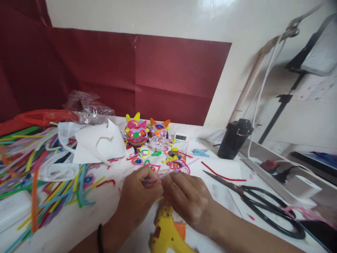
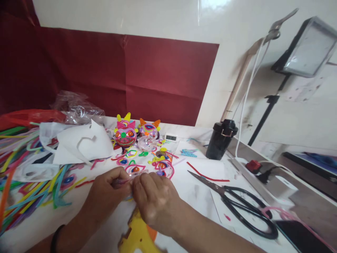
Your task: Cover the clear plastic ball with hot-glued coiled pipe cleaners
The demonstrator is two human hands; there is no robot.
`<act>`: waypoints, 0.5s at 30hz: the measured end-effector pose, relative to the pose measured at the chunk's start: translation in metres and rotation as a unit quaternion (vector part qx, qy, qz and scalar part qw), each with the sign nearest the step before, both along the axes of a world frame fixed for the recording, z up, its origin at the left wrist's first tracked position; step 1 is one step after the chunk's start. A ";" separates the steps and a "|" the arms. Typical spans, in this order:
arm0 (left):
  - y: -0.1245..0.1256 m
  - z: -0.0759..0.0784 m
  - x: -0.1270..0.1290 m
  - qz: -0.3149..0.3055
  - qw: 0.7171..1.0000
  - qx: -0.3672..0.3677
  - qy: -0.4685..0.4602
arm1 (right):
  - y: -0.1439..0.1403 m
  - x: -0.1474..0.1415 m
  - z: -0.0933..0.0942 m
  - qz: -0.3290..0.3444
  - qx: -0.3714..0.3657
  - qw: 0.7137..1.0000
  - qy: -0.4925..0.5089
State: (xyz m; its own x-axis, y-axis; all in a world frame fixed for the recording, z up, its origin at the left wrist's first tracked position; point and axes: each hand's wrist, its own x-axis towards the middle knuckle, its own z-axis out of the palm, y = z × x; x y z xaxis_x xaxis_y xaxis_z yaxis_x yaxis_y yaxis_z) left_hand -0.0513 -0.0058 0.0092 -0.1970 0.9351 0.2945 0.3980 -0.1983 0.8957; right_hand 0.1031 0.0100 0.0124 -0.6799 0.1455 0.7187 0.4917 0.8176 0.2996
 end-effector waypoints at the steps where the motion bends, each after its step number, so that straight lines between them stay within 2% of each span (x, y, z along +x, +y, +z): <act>1: 0.000 0.000 0.000 0.001 1.000 0.001 -0.001 | 0.000 0.000 0.000 0.002 -0.001 1.000 0.001; 7: 0.003 -0.002 -0.001 -0.001 1.000 0.001 -0.006 | 0.003 0.000 -0.001 0.000 -0.003 1.000 0.002; 10: 0.004 0.001 -0.002 -0.006 0.999 -0.008 -0.038 | 0.008 0.004 0.005 -0.008 0.007 0.998 0.057; 12: 0.004 0.003 -0.004 -0.008 0.997 -0.021 -0.071 | 0.012 0.008 0.013 -0.002 -0.041 0.994 0.104; 15: 0.005 0.006 -0.007 -0.020 0.990 -0.038 -0.131 | 0.016 0.014 0.026 0.041 -0.189 0.974 0.119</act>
State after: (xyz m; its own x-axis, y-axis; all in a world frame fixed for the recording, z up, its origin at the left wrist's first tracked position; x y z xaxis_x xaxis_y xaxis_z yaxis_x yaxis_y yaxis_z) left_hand -0.0585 -0.0006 0.0152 -0.2195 0.9614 0.1659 0.1424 -0.1366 0.9803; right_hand 0.1172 0.0265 0.0389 -0.5211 0.3829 0.7628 0.4393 0.8866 -0.1450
